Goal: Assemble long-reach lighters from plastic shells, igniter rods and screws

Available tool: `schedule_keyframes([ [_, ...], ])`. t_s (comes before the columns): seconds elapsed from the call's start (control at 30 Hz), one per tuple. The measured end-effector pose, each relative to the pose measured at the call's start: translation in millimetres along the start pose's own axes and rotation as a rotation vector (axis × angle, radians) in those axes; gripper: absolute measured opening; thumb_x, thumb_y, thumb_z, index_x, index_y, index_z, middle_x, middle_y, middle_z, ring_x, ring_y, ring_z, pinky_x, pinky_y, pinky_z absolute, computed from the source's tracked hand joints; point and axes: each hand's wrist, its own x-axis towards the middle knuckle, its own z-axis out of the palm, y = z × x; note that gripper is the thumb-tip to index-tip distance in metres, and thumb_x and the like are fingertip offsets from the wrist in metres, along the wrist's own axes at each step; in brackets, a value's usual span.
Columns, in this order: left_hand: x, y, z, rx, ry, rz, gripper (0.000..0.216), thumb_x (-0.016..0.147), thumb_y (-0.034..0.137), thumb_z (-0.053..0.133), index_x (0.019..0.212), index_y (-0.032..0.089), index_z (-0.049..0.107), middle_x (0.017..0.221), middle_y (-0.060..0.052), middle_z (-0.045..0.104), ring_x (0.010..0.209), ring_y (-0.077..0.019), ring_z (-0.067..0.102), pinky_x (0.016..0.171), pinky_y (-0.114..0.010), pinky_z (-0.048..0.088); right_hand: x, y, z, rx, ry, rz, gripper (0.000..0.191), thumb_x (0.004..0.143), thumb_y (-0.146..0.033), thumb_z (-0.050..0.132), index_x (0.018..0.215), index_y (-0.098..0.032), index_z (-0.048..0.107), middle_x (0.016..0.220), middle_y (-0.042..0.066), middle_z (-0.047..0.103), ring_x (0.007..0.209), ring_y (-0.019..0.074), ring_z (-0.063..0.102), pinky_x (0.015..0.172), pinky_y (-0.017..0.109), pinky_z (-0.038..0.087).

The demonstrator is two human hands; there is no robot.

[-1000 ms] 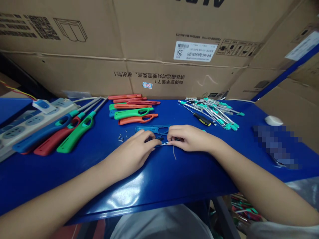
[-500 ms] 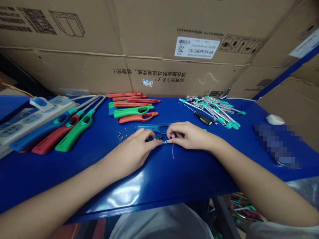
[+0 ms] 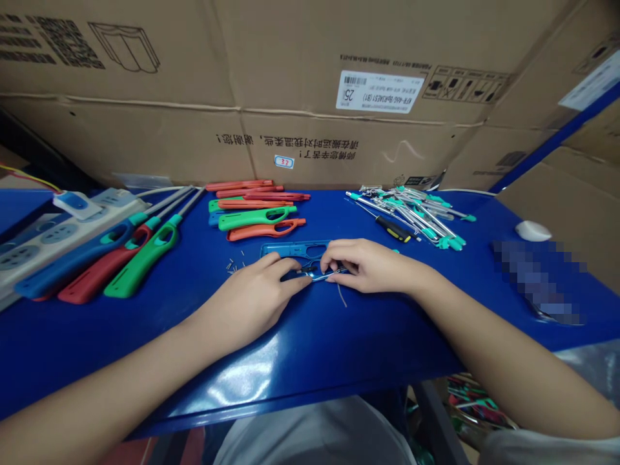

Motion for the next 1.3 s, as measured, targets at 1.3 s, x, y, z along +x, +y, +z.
schedule_keyframes([
  [1.3, 2.8, 1.2, 4.1, -0.124, 0.001, -0.029, 0.043, 0.1, 0.009, 0.042, 0.137, 0.024, 0.06, 0.119, -0.012, 0.059, 0.102, -0.0267, 0.053, 0.091, -0.044, 0.052, 0.0, -0.2, 0.1, 0.057, 0.006, -0.046, 0.012, 0.093, -0.011, 0.062, 0.099, -0.019, 0.069, 0.1, 0.005, 0.068, 0.086, 0.0153, 0.062, 0.075, 0.027, 0.047],
])
